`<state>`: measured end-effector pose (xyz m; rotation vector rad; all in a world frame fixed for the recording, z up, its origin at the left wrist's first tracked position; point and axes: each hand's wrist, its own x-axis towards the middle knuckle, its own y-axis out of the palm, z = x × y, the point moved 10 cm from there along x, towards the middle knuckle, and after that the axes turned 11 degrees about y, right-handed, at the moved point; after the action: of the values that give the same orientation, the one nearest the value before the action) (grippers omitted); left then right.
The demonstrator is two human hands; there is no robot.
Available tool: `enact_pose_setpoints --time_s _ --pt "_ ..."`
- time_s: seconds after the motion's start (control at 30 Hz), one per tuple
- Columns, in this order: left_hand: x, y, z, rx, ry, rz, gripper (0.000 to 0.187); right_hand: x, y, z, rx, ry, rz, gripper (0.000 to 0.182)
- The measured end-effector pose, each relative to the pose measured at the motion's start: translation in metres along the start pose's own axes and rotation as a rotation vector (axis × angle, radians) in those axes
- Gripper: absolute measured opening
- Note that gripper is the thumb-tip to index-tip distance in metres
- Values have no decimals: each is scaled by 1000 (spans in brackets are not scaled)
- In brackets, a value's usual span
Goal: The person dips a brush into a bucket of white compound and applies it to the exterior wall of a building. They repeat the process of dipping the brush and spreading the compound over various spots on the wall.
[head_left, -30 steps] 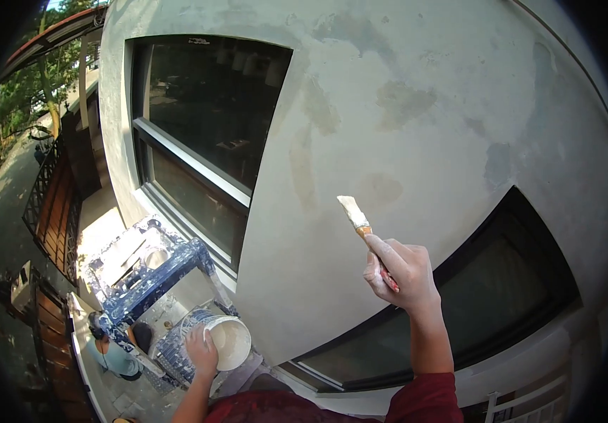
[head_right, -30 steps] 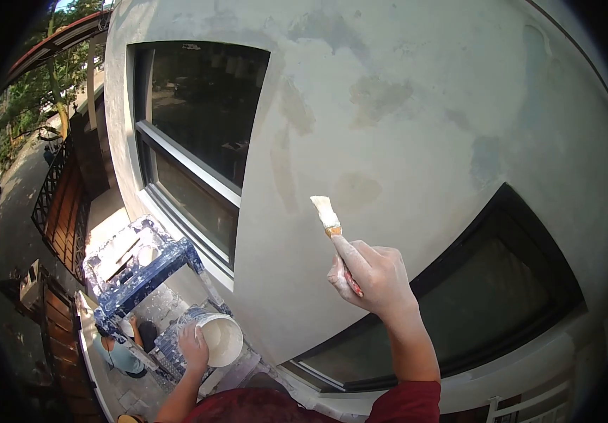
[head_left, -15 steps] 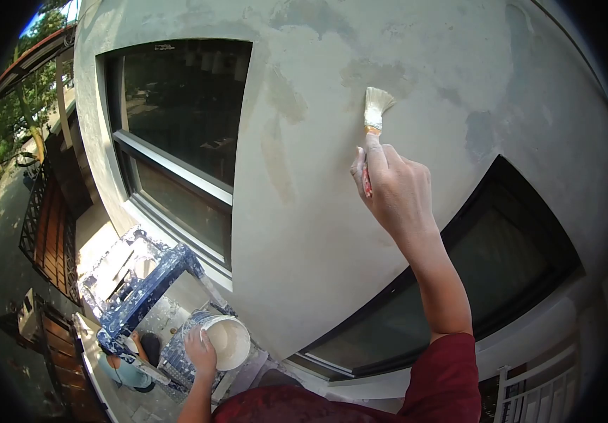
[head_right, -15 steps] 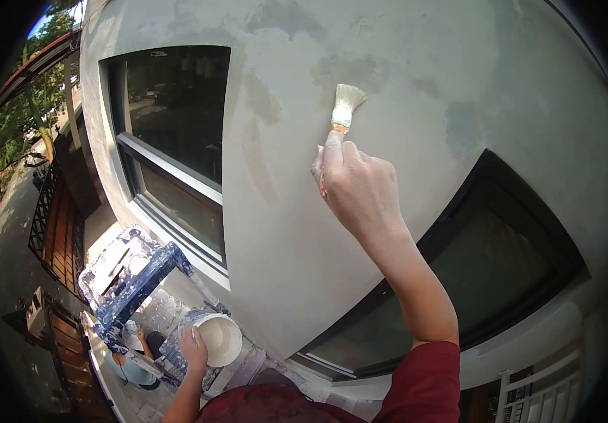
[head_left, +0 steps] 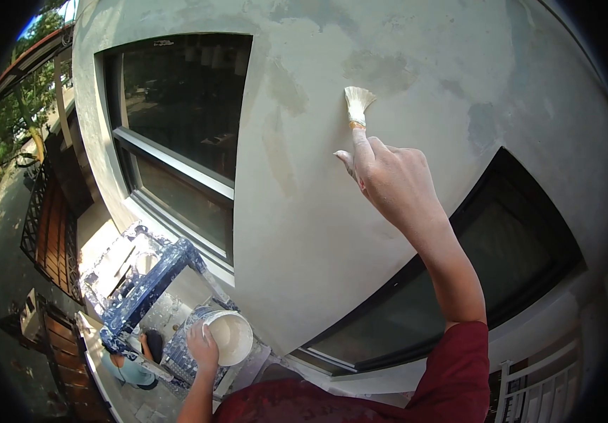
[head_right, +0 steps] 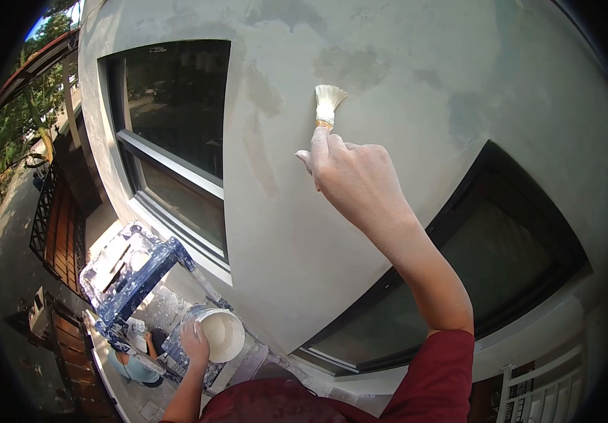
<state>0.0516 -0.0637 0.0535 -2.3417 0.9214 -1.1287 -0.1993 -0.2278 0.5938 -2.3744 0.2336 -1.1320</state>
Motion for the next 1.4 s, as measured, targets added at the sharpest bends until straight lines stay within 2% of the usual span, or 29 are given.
enact_pose_setpoints --time_s 0.07,0.13,0.2,0.27,0.3,0.33,0.4,0.43,0.47,0.53,0.57,0.6,0.67,0.7,0.77,0.8,0.87,1.07,1.23,1.27,1.33,1.37,1.4 --pt "0 -3 2 3 3 -8 29 3 -22 -5 83 5 -15 37" --pt "-1 -1 1 1 -1 -20 29 7 -70 -20 94 75 -254 32" --pt "1 -2 3 15 17 -35 28 7 -76 -29 30 112 -296 30" --pt "2 0 5 10 2 -31 28 11 -41 -42 -139 205 -52 35" --pt "-2 0 5 10 -7 -24 28 6 -24 -31 -267 162 -52 30" --pt "-2 0 4 8 -6 -12 28 -1 -12 -23 -269 163 -40 30" --pt "0 -1 3 -2 -13 -23 28 -16 8 9 -171 -14 77 27" --pt "-1 0 2 -2 -16 -20 28 -19 3 14 -29 -20 122 26" --pt "-2 0 1 9 -7 -30 28 -18 -8 14 -25 -21 124 26" --pt "0 -3 2 22 0 -45 27 -9 -42 -9 214 161 15 33" --pt "0 -2 3 13 -10 -34 28 -9 -61 -26 407 210 -171 30" --pt "-2 -1 4 5 -20 -21 28 -7 -71 -44 588 222 -266 30" --pt "-2 -1 2 3 -21 -28 28 -9 -65 -78 1116 465 -314 23" --pt "-2 -1 3 2 -17 -35 28 -7 -62 -80 1117 466 -316 23" --pt "-3 1 2 -1 -15 -33 28 -4 -37 -100 1483 570 -336 23" --pt "-3 1 4 -2 -17 -27 28 -1 -29 -102 1485 573 -342 23" --pt "-1 1 3 10 -11 -28 29 3 4 -107 1746 654 -358 25" --pt "-1 -1 1 24 -17 -18 29 5 20 -94 1628 475 -392 20" --pt "-2 0 -2 11 -28 0 30 20 -1 -77 1457 269 -560 24" --pt "-2 0 -1 21 -35 4 30 25 5 -76 1452 287 -555 24" --pt "-3 5 0 27 -37 16 30 29 1 -66 1047 262 -608 28" --pt "-3 5 1 34 -30 9 30 26 2 -67 1043 270 -604 28" --pt "-1 2 1 43 -24 -2 30 22 -5 -59 844 247 -638 28"
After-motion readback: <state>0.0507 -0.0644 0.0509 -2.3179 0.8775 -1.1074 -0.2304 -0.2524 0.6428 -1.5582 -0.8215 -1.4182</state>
